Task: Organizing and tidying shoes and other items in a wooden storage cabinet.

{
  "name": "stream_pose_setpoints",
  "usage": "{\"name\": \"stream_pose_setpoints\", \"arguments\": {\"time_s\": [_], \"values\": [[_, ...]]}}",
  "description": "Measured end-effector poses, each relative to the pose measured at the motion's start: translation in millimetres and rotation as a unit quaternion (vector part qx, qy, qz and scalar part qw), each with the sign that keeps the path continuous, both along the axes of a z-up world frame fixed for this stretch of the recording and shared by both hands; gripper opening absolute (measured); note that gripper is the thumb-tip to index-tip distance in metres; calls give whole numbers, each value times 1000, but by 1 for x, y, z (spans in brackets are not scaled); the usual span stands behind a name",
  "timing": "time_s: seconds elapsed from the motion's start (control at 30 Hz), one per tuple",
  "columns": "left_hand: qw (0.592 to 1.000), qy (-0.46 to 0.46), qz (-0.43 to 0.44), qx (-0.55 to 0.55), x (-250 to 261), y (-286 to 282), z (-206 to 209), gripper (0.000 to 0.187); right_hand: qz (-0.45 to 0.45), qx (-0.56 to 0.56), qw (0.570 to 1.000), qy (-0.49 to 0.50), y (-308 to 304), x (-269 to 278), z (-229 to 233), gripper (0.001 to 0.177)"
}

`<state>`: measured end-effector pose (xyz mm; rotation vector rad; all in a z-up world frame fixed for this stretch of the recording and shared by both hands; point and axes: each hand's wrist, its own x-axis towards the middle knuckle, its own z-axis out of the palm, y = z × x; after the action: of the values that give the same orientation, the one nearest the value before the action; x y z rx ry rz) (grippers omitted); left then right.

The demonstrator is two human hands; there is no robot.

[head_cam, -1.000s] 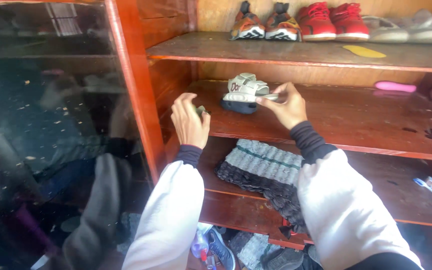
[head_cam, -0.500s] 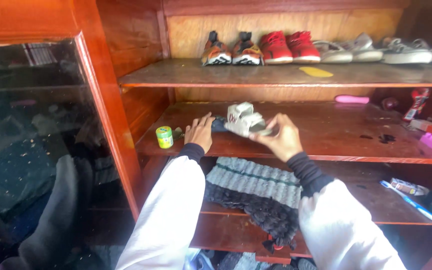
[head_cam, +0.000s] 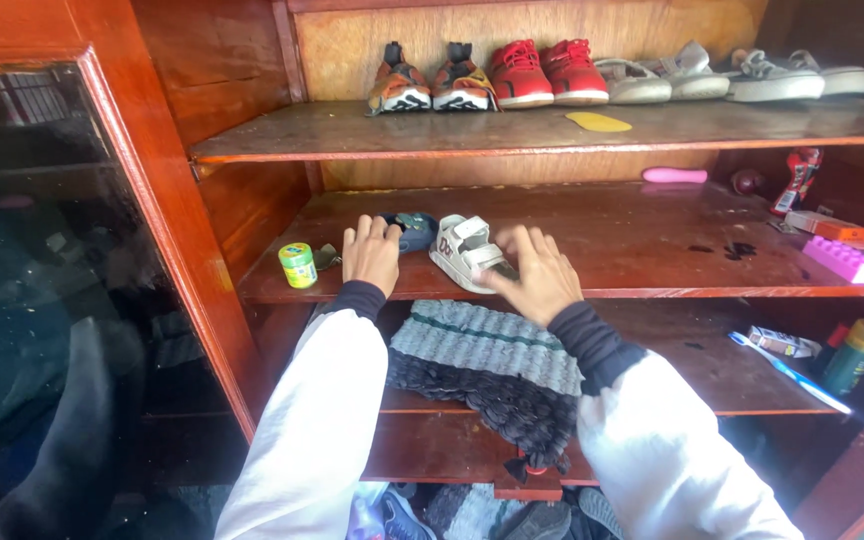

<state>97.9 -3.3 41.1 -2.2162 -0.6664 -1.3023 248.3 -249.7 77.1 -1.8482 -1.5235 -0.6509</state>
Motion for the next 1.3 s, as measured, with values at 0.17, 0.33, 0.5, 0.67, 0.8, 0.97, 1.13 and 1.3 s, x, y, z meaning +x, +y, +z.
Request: {"name": "stream_pose_setpoints", "arguments": {"time_s": [0.17,0.33,0.5,0.67,0.8,0.97,1.13,1.3], "values": [[1000,-25,11,-2,-12,-25,4,28,34,7,999,10,24,13,-4,46],[999,-36,21,13,-33,-47,7,30,53,-40,997,33,33,24,-5,36],[998,-55,1,32,-63,-75,5,29,170,42,984,20,16,49,-18,32],[998,-46,-42,30,-77,-121,2,31,176,20,983,40,-37,42,-15,27],[995,-29,-92,24,-76,-160,-10,34,139,-19,987,80,-88,30,-23,30],[989,-11,-144,19,-60,-202,-35,33,107,-14,989,106,-146,25,-49,32],[982,7,-187,16,-40,-237,-64,35,68,-7,992,107,-198,16,-74,31],[980,32,-197,-6,-28,-274,-102,36,23,-57,993,100,-238,18,-116,31]]}}
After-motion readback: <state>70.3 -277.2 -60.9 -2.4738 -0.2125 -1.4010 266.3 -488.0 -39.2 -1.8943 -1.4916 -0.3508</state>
